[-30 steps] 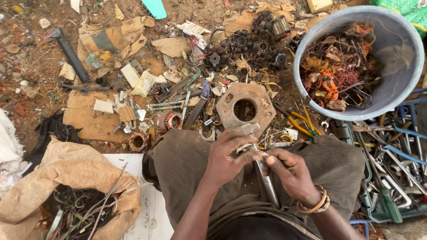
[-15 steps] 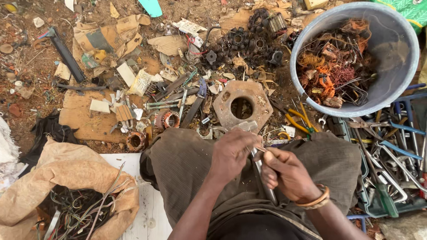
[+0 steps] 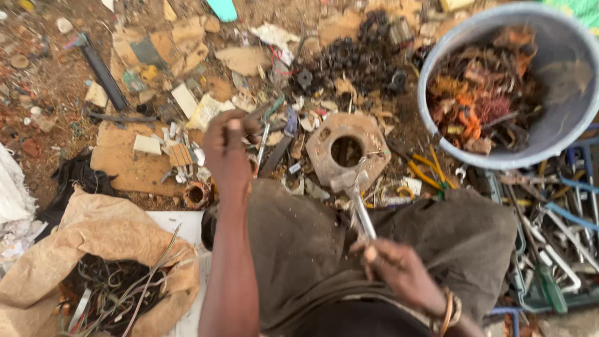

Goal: The person sits on the ground and processes scrap metal by hand. They use a hammer to break apart a metal component on a stone anvil, then use pliers to strip copper wire from a small white plastic component, placing the separated materials into a bucket.

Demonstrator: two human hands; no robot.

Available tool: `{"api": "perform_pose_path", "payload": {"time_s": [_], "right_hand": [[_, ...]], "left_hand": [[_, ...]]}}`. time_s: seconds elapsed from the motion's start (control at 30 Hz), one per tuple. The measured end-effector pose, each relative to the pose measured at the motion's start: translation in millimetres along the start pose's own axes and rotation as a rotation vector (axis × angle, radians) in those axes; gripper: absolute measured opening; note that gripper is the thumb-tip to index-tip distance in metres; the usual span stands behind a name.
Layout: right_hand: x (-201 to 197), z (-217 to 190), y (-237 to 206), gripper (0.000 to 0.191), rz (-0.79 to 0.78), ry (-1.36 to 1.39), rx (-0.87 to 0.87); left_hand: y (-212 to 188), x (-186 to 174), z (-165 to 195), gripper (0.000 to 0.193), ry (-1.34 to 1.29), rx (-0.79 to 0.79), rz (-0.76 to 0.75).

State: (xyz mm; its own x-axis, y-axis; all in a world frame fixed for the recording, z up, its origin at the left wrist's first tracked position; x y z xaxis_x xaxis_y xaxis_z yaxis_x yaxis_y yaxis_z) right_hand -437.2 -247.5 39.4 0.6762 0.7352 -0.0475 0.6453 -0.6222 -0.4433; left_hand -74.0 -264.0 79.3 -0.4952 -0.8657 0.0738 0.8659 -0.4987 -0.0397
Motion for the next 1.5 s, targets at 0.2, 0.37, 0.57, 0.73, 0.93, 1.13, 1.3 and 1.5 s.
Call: {"api": "perform_pose_path", "payload": {"time_s": [0.2, 0.37, 0.57, 0.73, 0.93, 1.13, 1.3, 1.5], "right_hand": [[-36.6, -31.2, 36.7, 0.024, -0.060, -0.496, -0.094], [-39.8, -79.7, 38.2, 0.047, -0.060, -1.122, -0.221], [-40.1, -149.2, 11.2, 0.037, 0.217, -1.151, -0.717], [-38.9, -156.1, 2.0, 0.038, 0.471, -1.100, -0.750], [-43.3, -157.0, -3.8, 0.046, 0.475, -0.925, -0.767], [-35.8, -157.7, -4.9, 0.050, 0.411, -1.008, -0.833], [-39.2, -147.4, 8.9, 0.035, 0.505, -1.051, -0.712], [-52.9, -130.1, 26.4, 0.047, 0.405, -1.078, -0.532]], "left_hand": [[-102.0, 69.5, 47.1, 0.014, 0.397, 0.488, -0.621], [-163.5, 112.4, 27.9, 0.030, 0.657, 0.507, -1.184], [-172.1, 117.2, 28.4, 0.009, 0.620, 0.710, -0.986], [-160.7, 106.5, 34.9, 0.010, 0.445, 0.539, -0.686], [-160.1, 105.2, 8.3, 0.014, -0.069, 0.242, -0.677], [-140.5, 93.9, -50.0, 0.017, 0.138, -0.274, -0.268], [-145.4, 104.6, -4.4, 0.025, 0.099, 0.129, -0.381], [-149.1, 112.5, 7.8, 0.043, 0.291, 0.234, -0.542]]}}
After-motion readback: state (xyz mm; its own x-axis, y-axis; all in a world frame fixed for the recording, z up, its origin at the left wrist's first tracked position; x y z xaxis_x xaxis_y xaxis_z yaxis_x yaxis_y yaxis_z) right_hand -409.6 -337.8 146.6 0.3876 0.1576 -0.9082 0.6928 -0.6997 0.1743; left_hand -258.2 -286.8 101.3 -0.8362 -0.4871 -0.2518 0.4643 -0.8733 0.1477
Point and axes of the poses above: each hand's wrist, its own y-axis towards the middle knuckle, its own x-axis out of the palm, z = x × y, the point moved 8 cm from there along y, towards the middle knuckle, and after that the axes turned 5 degrees about z, right-handed, at the moved point
